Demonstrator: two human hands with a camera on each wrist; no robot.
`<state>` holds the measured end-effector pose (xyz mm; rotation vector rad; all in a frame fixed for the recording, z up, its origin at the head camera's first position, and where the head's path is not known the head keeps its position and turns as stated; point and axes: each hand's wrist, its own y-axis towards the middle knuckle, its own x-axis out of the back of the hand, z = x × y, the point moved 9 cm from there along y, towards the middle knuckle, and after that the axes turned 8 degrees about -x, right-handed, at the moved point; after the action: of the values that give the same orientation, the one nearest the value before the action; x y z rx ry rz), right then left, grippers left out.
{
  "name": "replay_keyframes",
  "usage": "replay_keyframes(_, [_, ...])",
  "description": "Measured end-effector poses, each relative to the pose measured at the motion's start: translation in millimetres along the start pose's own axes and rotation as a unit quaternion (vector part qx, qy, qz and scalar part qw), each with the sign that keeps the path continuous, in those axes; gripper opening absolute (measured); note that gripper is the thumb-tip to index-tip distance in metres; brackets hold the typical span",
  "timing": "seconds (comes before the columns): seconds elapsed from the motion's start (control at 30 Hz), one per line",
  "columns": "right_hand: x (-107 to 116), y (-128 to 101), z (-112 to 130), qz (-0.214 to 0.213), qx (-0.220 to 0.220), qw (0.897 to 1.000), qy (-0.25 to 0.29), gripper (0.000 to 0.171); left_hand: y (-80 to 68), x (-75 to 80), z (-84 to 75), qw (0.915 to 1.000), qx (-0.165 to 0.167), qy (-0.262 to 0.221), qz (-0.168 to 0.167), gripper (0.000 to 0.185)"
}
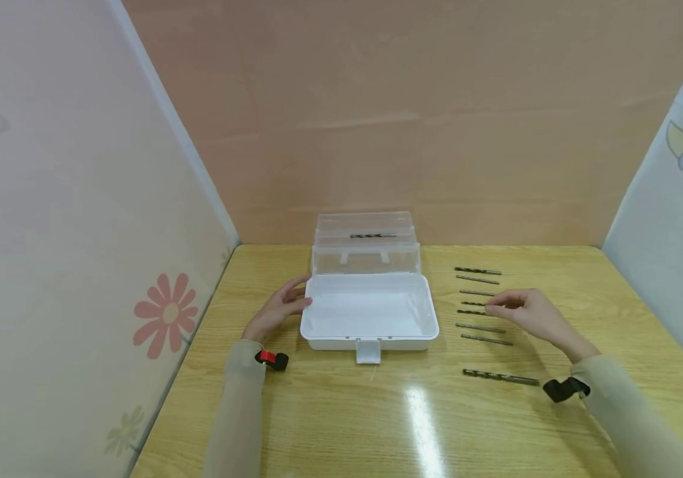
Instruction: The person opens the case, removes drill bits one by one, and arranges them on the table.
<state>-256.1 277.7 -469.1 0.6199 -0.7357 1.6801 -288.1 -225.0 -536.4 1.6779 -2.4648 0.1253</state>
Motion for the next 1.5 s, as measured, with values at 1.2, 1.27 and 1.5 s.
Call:
replay_keyframes(1.2, [-6, 117, 172, 0.027, 0.063, 0.998, -0.004, 0.046, -0.3, -2.6, -2.4, 1.0, 0.002, 0.003, -0.003, 0.068])
replay_keyframes(1.27, [-9, 122, 178, 0.03, 0.062, 0.998, -0.008, 0.046, -0.8, -3.1, -2.9, 1.0, 0.0, 0.004, -0.002, 0.068])
replay_keyframes(1.5, [-19, 140, 193, 0.026, 0.069, 0.997, -0.012, 0.04, -1.7, -0.6, -2.0, 1.0, -0.001, 0.006, -0.006, 0.067])
